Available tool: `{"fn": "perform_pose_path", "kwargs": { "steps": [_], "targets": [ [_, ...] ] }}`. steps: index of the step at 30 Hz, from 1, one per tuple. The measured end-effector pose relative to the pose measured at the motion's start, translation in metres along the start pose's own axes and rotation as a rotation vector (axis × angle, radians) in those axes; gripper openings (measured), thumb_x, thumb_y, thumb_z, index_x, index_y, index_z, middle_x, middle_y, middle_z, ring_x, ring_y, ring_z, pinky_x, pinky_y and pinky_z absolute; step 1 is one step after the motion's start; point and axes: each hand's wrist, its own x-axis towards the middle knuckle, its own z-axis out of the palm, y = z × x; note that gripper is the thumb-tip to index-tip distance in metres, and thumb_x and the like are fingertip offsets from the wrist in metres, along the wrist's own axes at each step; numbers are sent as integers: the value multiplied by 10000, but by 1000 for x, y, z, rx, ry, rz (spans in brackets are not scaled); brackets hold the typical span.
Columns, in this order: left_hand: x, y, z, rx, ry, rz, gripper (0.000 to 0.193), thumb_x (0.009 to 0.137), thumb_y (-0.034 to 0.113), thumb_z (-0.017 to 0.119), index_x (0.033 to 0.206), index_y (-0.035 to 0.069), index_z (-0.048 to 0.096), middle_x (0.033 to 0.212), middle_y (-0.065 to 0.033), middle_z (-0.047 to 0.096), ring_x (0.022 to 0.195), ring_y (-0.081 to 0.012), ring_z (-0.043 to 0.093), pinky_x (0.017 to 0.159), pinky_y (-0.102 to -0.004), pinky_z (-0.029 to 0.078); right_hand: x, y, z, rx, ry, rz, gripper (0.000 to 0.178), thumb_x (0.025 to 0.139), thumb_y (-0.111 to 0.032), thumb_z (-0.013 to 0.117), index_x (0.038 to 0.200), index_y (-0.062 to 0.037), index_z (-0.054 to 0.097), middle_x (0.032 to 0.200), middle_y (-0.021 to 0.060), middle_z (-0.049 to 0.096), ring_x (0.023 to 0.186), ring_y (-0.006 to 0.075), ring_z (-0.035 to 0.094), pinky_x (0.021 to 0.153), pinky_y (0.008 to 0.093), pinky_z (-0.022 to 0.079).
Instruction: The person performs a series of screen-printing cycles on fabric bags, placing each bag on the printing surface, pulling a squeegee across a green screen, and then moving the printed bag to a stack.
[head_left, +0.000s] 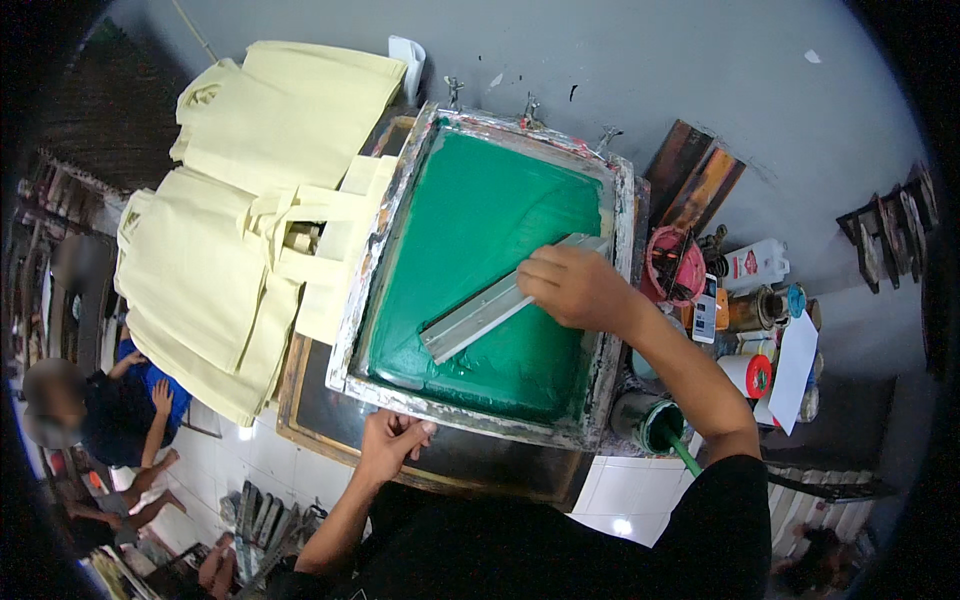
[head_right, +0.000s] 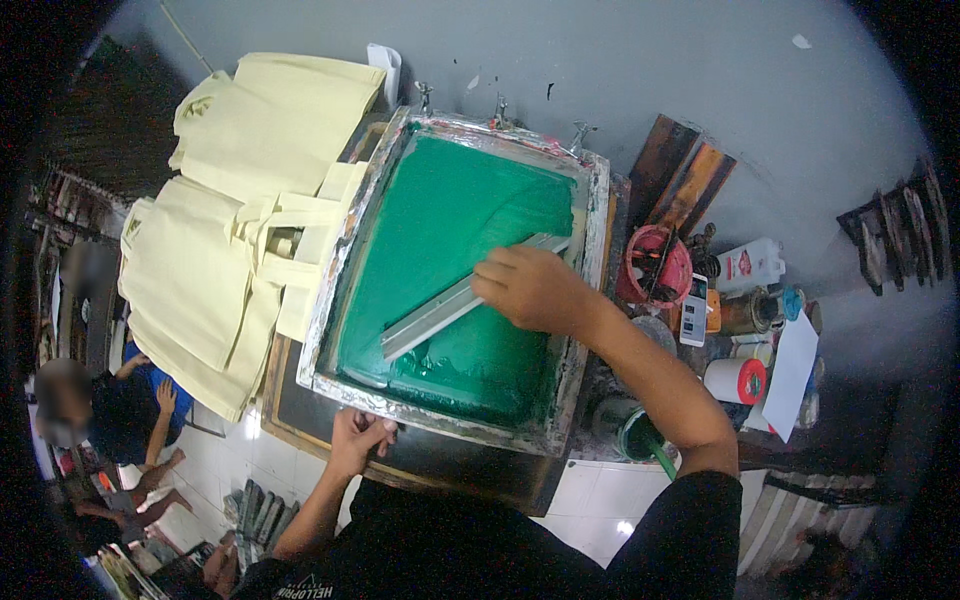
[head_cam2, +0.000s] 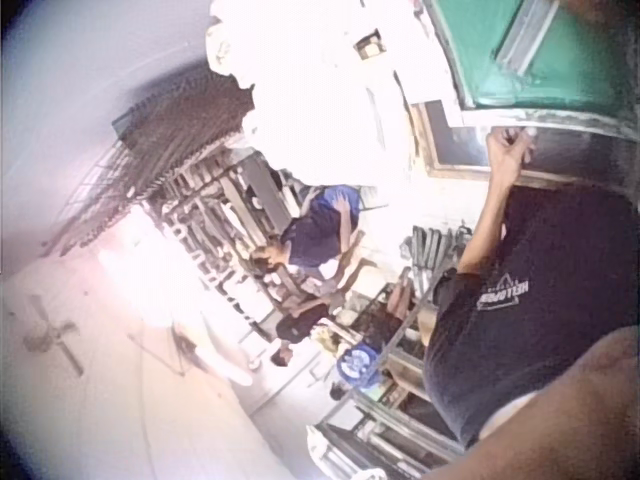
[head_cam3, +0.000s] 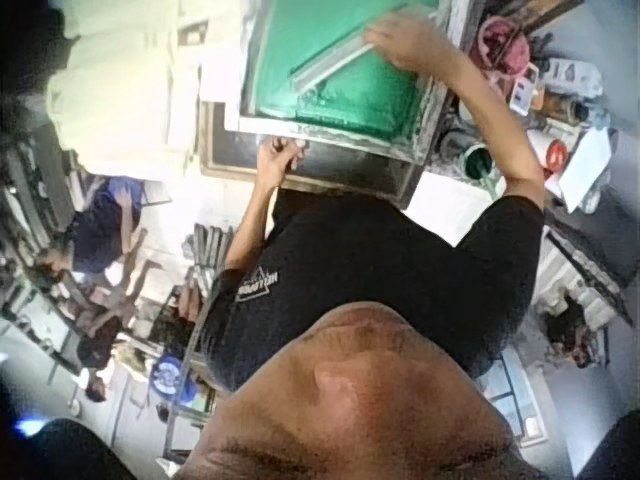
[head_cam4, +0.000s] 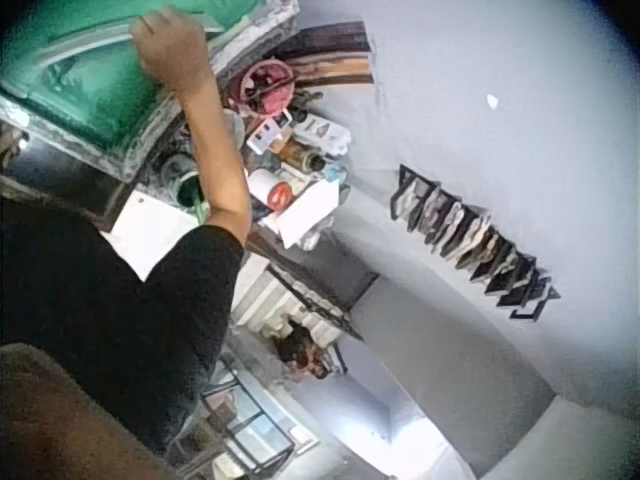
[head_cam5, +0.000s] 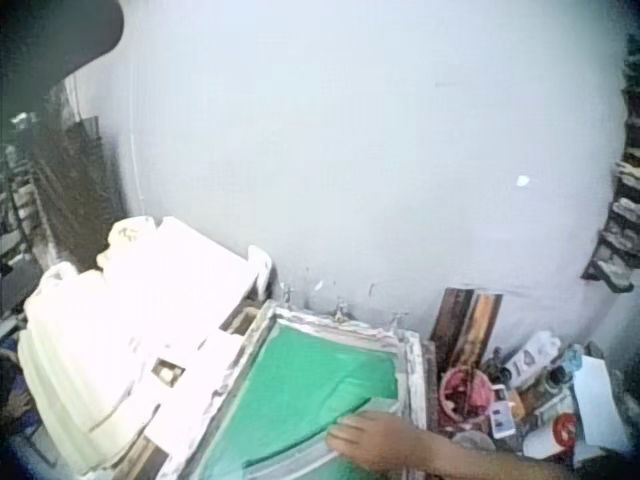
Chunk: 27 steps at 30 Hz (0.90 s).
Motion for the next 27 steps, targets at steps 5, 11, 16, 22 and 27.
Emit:
{"fn": "perform_pose_path", "kwargs": {
  "steps": [5, 11, 16, 22, 27],
  "targets": [
    [0, 3, -1, -10, -35, -13, 175, 926, 119, 748, 849, -20, 677, 659, -59, 643, 503, -85, 542, 454, -247, 406, 3, 64, 3, -15, 64, 115, 204, 870, -185, 709, 980, -39, 618, 905, 113, 629, 835, 317, 626, 713, 433, 526],
    [0, 8, 1, -22, -36, -13, 190, 931, 136, 760, 892, -28, 672, 674, -52, 642, 505, -74, 534, 449, -234, 402, 19, 133, 3, -161, -8, 471, 287, 964, -340, 643, 1010, -58, 627, 967, 164, 675, 935, 394, 646, 785, 504, 513],
    [2, 16, 2, 14, -54, -16, 234, 949, 176, 745, 836, -16, 674, 642, -38, 634, 496, -65, 532, 450, -235, 401, 38, 138, -4, -263, -197, 764, 464, 1012, -488, 533, 1050, -34, 616, 941, 225, 708, 910, 462, 665, 791, 555, 510],
    [3, 28, -4, 87, -144, -22, 249, 978, 225, 707, 893, -7, 676, 663, -32, 636, 511, -75, 550, 461, -246, 405, 45, 94, 0, -364, -231, 1002, 541, 1023, -500, 511, 1113, 24, 615, 935, 293, 711, 893, 482, 693, 811, 577, 534],
    [8, 23, -8, 113, -190, -18, 293, 988, 243, 697, 1033, -42, 642, 691, -50, 638, 527, -92, 569, 466, -270, 430, 38, 44, 0, -384, -233, 1163, 536, 1019, -460, 527, 1118, 59, 619, 951, 313, 709, 904, 491, 696, 825, 579, 538]
  ]
}}
